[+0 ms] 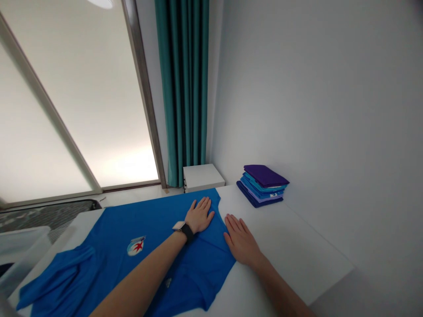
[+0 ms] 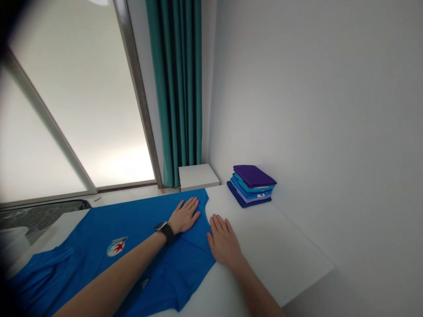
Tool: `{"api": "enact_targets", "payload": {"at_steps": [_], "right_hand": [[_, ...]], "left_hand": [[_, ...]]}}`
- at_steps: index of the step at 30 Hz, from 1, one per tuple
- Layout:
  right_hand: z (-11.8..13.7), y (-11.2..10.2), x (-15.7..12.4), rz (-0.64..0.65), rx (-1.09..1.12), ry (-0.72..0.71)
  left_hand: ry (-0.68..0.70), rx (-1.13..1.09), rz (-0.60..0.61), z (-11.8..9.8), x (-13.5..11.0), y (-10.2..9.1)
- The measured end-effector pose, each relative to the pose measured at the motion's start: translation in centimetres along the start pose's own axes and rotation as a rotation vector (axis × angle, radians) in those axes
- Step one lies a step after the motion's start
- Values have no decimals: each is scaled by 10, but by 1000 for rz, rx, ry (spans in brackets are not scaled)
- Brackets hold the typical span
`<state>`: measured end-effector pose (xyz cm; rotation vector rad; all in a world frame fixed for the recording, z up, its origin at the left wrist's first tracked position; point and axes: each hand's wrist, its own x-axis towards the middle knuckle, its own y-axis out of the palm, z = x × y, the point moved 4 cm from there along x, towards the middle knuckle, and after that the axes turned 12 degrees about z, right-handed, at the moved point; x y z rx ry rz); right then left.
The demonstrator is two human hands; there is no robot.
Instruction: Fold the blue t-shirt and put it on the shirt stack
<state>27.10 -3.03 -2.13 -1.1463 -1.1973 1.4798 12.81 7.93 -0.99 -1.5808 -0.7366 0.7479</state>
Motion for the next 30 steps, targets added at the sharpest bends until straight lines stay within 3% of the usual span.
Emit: {"api": "enact_targets", "payload": {"at_steps": [18,25,30], "right_hand": [[-6,-12,6,60,125,27],[10,-33,36,-27,73,36],[18,-21,60,-34,57,22]], "left_hand": [[15,9,-37,4,1,7],[23,16,-46,4,1,6],[24,20,-47,4,-1,5]]}}
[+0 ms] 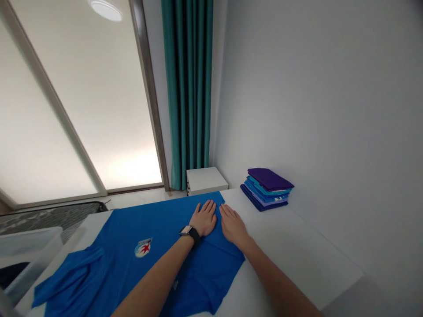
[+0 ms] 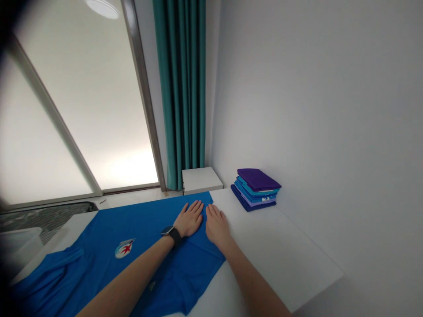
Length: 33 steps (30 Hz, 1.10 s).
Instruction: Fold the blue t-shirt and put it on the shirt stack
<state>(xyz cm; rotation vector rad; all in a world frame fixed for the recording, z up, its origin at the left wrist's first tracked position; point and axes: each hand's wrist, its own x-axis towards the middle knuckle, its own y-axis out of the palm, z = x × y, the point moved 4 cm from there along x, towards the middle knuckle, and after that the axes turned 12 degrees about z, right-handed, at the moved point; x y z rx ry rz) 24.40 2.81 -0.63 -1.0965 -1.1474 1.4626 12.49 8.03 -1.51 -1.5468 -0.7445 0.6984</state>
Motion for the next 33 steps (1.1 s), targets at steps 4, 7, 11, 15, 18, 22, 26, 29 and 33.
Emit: {"api": "enact_targets", "payload": {"at_steps": [4,7,11,15,18,22,26,29,33], "right_hand": [[-6,13,4,58,-2,23],[-9,16,2,68,5,40],[-8,14,0,78,20,47],[-7,14,0,78,32,47],[-8,15,1,66,32,47],[-9,16,1,67,30,38],[-8,15,1,71,35,38],[-8,14,1,80,48,45],[-7,12,0,81,52,44]], "left_hand": [[-1,2,-11,-1,0,1],[-22,-12,-7,-2,0,0],[-48,-28,-25,2,5,-12],[-7,-18,-20,12,22,-27],[26,-14,5,17,37,-34],[49,-30,29,19,50,-36],[52,-66,51,20,53,-36],[41,-96,65,25,52,-36],[33,-142,89,37,53,-32]]}}
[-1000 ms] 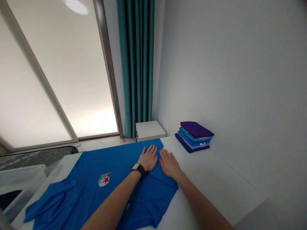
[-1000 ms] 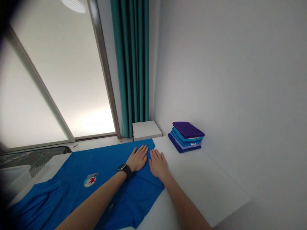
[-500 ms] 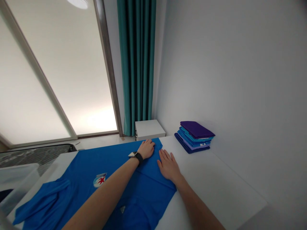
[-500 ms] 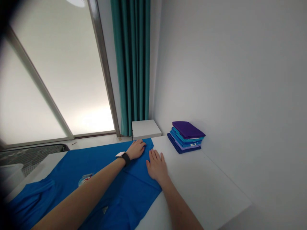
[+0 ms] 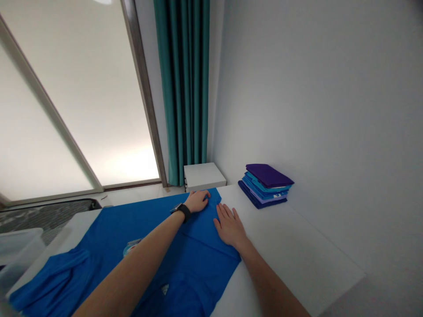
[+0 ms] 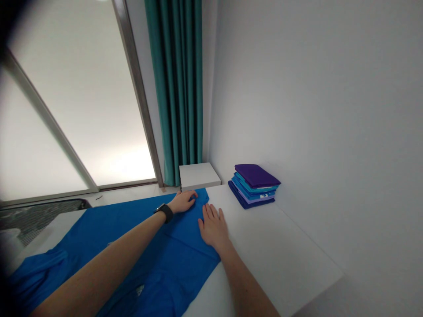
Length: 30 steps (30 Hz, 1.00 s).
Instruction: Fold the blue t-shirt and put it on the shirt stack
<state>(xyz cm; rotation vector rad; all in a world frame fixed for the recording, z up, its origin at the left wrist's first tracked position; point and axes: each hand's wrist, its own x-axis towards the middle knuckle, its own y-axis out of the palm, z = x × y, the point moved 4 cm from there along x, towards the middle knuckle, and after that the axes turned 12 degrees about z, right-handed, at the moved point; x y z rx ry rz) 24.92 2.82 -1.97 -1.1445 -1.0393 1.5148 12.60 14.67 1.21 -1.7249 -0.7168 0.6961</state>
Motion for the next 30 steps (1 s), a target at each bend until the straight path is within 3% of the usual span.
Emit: {"api": "enact_targets", "payload": {"at_steps": [5,13,20,23,27,30], "right_hand": [[0,-1,-1,-7,6,3],[0,0,0,-2,2,6],[-1,1,0,5,2,9],[0,1,0,10,2,9],[0,0,0,10,-6,10],[0,0,0,7,-9,13]], "left_hand": [[-8,-34,-33,9,-2,3],[-30,35,-144,1,-12,9],[-91,112,-208,6,-19,1],[-21,150,-185,-6,-27,4],[145,232,-85,-28,-39,25],[147,234,-33,-29,-45,40]]}}
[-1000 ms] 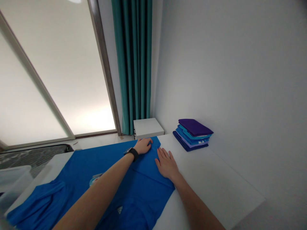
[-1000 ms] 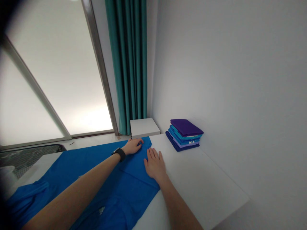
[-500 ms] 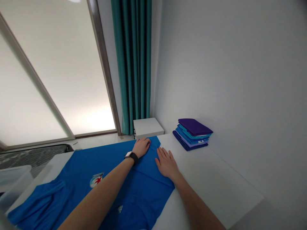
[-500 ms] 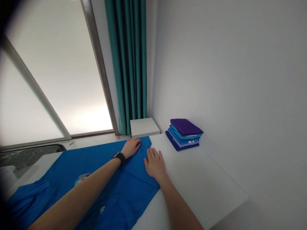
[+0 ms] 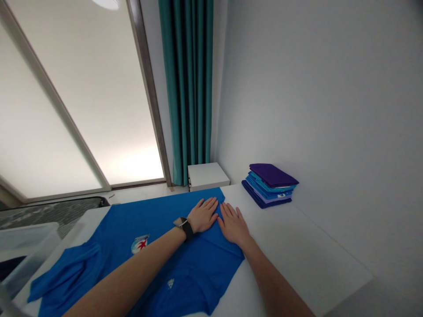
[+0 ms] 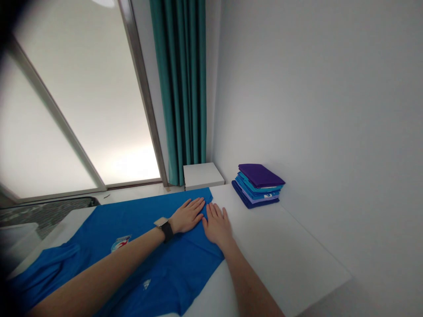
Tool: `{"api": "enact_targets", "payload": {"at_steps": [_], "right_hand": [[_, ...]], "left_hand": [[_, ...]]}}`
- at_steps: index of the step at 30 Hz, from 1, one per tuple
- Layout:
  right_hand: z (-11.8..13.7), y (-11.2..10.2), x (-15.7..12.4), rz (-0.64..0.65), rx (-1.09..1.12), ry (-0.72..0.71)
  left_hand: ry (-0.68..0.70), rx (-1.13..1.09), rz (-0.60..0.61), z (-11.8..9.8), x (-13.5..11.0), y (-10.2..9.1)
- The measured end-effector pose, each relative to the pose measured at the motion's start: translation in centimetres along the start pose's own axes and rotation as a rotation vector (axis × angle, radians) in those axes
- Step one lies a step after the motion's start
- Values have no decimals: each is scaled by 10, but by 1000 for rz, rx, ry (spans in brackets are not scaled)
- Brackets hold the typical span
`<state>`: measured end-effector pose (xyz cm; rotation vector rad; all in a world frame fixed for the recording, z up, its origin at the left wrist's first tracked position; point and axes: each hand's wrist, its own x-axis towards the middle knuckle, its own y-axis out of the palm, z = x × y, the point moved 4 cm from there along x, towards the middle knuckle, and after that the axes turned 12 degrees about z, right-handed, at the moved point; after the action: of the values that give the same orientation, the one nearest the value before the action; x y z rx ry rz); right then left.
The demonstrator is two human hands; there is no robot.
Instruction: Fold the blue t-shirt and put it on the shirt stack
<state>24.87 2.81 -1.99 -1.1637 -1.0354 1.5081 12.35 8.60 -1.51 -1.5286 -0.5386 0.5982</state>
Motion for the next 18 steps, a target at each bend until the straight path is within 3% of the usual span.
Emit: {"api": "enact_targets", "payload": {"at_steps": [5,12,18], "right_hand": [[0,0,0,-16,-8,-10],[0,0,0,5,-2,-2],[0,0,0,6,-6,-1]], "left_hand": [[-58,-34,12,7,-4,8],[-111,-49,16,7,-6,1],[-198,-72,54,25,-15,-6]]}}
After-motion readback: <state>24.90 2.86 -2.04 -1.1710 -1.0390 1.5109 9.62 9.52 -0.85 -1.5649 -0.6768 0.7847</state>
